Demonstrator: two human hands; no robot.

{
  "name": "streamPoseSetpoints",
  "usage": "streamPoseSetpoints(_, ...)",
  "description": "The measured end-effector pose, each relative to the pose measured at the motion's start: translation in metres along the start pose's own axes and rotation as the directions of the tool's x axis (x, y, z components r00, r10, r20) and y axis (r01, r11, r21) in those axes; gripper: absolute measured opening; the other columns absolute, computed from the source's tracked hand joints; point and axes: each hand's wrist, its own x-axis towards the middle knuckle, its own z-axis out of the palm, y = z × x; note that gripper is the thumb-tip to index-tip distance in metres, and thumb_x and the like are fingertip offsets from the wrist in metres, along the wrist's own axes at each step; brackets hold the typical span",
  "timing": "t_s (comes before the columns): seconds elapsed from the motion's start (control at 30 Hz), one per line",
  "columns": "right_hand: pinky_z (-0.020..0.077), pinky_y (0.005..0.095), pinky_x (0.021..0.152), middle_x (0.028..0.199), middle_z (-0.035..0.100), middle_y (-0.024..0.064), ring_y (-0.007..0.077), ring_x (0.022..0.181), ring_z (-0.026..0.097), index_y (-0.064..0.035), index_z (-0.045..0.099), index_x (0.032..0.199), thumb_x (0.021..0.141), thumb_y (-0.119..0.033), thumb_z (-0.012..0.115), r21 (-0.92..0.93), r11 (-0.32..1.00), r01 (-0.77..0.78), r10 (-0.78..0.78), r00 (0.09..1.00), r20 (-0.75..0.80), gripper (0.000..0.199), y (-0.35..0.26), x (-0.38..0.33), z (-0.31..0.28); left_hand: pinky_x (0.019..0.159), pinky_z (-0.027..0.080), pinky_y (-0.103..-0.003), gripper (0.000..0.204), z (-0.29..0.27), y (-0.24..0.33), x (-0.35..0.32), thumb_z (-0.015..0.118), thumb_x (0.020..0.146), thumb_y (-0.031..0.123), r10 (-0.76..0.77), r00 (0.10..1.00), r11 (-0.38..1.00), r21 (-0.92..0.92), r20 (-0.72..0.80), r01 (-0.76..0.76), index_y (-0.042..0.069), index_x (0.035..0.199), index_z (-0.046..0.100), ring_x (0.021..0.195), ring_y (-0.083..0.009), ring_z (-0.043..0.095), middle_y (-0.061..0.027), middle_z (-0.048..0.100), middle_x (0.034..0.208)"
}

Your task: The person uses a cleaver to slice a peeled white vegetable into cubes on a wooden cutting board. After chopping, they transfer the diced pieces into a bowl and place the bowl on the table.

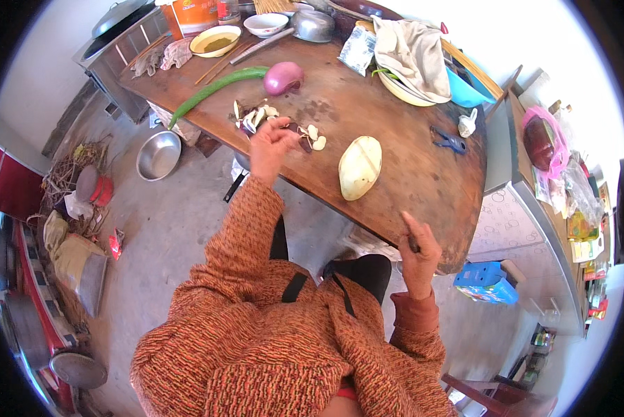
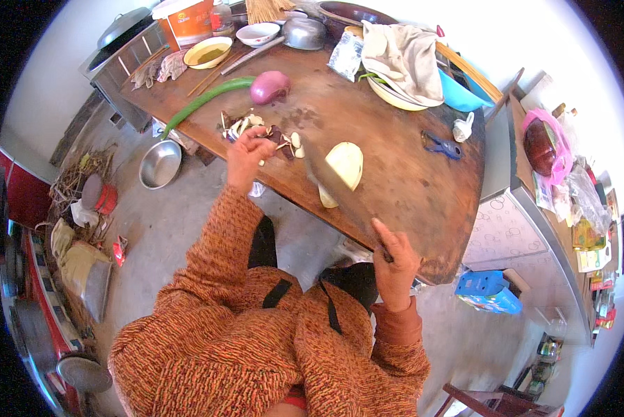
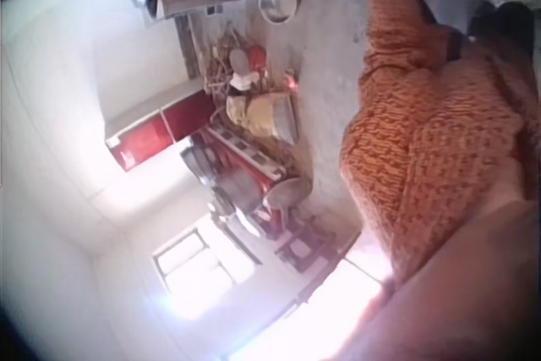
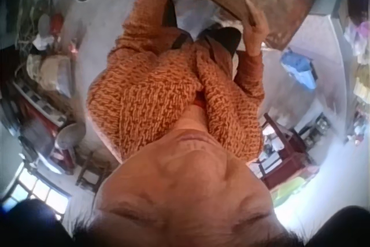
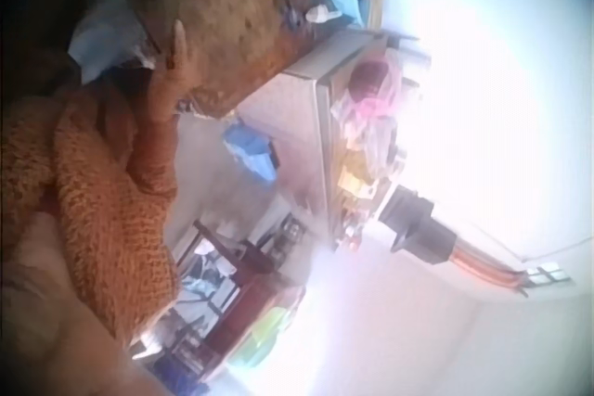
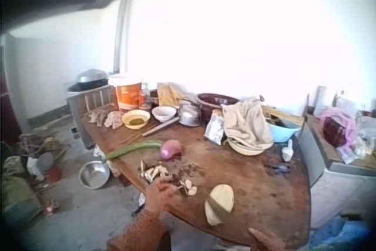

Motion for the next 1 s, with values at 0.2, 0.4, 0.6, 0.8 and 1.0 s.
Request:
streamPoseSetpoints(0.2, 0.0390, 0.0221, 0.060, 0.075, 0.049, 0.0039, 0.0140, 0.064, 0.045, -0.0119, 0.067, 0.117, 0.066, 0.018, 0.058, -0.117, 0.992, -0.043, 0.026, 0.989, -0.146, 0.060, 0.012, 0.008, -0.024, 0.061, 0.048, -0.034, 0.007, -0.026, -0.029, 0.053, 0.065, 0.084, 0.012, 0.467, 0.884, 0.539, 0.803, -0.033, -0.254, 0.007, 0.088, 0.067, 0.065, -0.0218, 0.063, -0.0077, 0.067, 0.075)
streamPoseSetpoints(0.4, 0.0442, 0.0248, 0.065, 0.077, 0.053, 0.0061, 0.0180, 0.068, 0.053, -0.0170, 0.067, 0.118, 0.066, 0.017, 0.058, -0.261, 0.963, -0.069, 0.024, 0.984, -0.174, 0.063, 0.011, 0.011, -0.029, 0.083, 0.047, -0.039, 0.021, -0.014, -0.017, 0.045, 0.068, 0.070, 0.005, 0.572, 0.815, 0.293, 0.906, 0.089, -0.305, 0.011, 0.090, 0.068, 0.091, -0.0283, 0.060, -0.0075, 0.065, 0.088)
streamPoseSetpoints(0.6, 0.0473, 0.0287, 0.065, 0.079, 0.055, 0.0074, 0.0240, 0.069, 0.058, -0.0223, 0.067, 0.120, 0.068, 0.011, 0.062, -0.355, 0.927, -0.119, 0.071, 0.987, -0.144, 0.061, 0.016, 0.009, -0.020, 0.089, 0.045, -0.039, 0.048, 0.042, -0.014, 0.007, 0.079, 0.068, 0.021, 0.361, 0.926, 0.624, 0.708, 0.114, -0.331, 0.005, 0.109, 0.060, 0.102, -0.0309, 0.057, -0.0126, 0.061, 0.105)
streamPoseSetpoints(0.8, 0.0440, 0.0381, 0.055, 0.075, 0.049, 0.0060, 0.0267, 0.062, 0.055, -0.0298, 0.064, 0.122, 0.070, 0.000, 0.067, -0.594, 0.805, -0.003, -0.021, 0.999, -0.034, 0.060, 0.041, 0.009, 0.005, 0.096, 0.044, -0.042, 0.085, 0.111, -0.032, -0.052, 0.087, 0.057, 0.029, 0.186, 0.923, 0.567, 0.730, 0.338, -0.381, 0.006, 0.129, 0.047, 0.119, -0.0374, 0.046, -0.0171, 0.051, 0.126)
streamPoseSetpoints(1.0, 0.0440, 0.0366, 0.054, 0.074, 0.049, 0.0055, 0.0249, 0.062, 0.054, -0.0314, 0.064, 0.122, 0.070, 0.002, 0.065, -0.543, 0.840, 0.016, -0.038, 0.999, -0.030, 0.062, 0.044, -0.003, 0.019, 0.095, 0.045, -0.039, 0.076, 0.107, -0.053, -0.044, 0.084, 0.063, 0.019, 0.154, 0.932, 0.740, 0.586, 0.328, -0.328, 0.004, 0.128, 0.049, 0.114, -0.0337, 0.053, -0.0184, 0.054, 0.125)
